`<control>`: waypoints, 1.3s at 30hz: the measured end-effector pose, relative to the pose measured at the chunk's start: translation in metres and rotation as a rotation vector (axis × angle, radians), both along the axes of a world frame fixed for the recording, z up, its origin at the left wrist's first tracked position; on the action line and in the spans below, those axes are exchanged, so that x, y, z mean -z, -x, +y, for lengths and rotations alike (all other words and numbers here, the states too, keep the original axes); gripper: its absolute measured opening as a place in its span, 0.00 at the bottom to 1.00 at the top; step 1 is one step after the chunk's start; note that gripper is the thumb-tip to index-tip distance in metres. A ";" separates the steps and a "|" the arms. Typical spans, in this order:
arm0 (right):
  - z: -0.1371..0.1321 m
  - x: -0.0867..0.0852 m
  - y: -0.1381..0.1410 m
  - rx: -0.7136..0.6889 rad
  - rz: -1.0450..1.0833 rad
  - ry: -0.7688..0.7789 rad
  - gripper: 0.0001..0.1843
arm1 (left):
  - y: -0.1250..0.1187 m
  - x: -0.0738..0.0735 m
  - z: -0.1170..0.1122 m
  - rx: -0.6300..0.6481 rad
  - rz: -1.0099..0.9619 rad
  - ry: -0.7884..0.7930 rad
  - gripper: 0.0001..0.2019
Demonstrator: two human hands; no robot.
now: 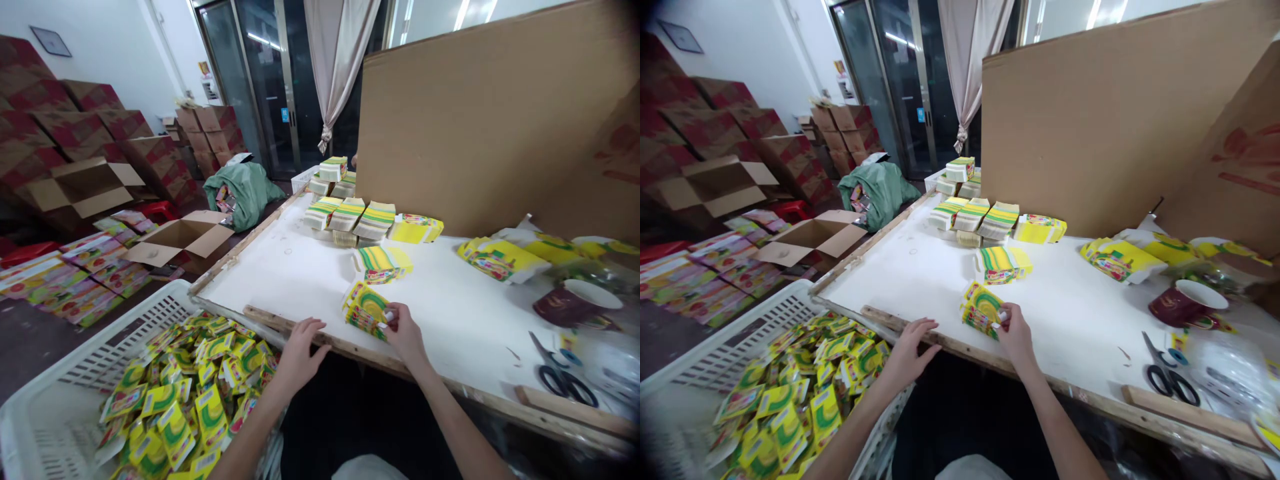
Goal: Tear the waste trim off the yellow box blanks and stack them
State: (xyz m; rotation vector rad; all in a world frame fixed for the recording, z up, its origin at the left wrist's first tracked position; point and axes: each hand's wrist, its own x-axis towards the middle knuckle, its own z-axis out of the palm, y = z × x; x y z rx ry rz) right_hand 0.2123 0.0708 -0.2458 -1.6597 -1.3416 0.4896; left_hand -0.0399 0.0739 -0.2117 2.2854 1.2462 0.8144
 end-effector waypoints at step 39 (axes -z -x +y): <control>-0.032 -0.057 0.102 -0.414 0.464 0.036 0.20 | -0.070 -0.027 0.023 -0.214 -1.615 0.731 0.19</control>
